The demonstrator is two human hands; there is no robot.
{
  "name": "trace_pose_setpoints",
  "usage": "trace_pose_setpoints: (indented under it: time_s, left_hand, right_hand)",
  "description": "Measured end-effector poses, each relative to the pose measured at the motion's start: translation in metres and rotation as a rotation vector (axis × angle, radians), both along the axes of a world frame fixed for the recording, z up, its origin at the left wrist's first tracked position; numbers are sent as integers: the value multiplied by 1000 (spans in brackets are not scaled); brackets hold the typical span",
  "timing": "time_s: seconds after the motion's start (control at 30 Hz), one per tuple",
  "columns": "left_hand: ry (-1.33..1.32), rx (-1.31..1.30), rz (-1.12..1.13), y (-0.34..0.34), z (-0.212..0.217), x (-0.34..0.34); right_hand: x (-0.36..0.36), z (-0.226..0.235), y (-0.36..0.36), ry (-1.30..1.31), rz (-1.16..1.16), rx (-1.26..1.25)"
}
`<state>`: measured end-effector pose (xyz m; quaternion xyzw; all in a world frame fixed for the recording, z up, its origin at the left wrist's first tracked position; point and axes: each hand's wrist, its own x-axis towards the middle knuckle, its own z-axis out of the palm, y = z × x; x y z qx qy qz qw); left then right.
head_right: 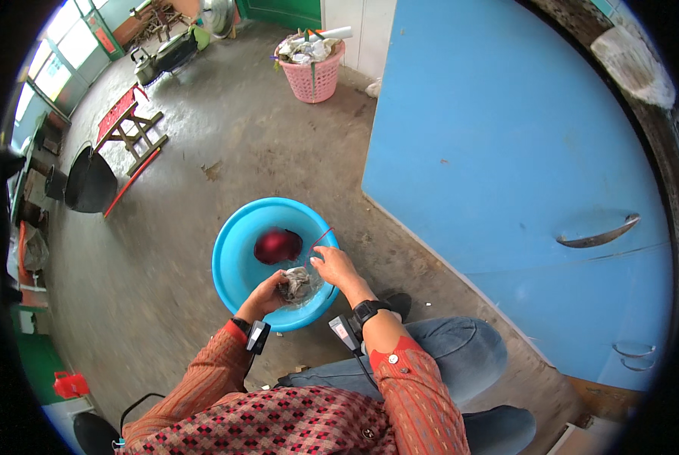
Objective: The person wipes the front of a blue kitchen cabinet with a cloth, then rinses the cloth in a blue basin of water on the floor. The person continues wiping the cabinet surface and rinsing the cloth repeatedly.
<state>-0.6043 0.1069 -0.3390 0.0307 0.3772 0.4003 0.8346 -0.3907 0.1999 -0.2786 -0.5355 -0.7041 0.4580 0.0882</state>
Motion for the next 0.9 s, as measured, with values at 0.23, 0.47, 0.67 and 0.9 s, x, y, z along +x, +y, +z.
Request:
trace_pose_setpoints:
  time_s: [0.23,0.47,0.67,0.9]
  left_hand:
    - [-212,-27,140,14,58,21]
    - [-202,-232,271,24,55,24]
    - [-68,-237,263,42,66,32]
    - [126,-125,316,43,87,45]
  right_hand:
    - [-54,-8,-30,467,-12,-51]
    - [-53,43,-46,42,115,284]
    - [-55,56,-30,85,70,314]
    - [-56,64,-26,79,42,335]
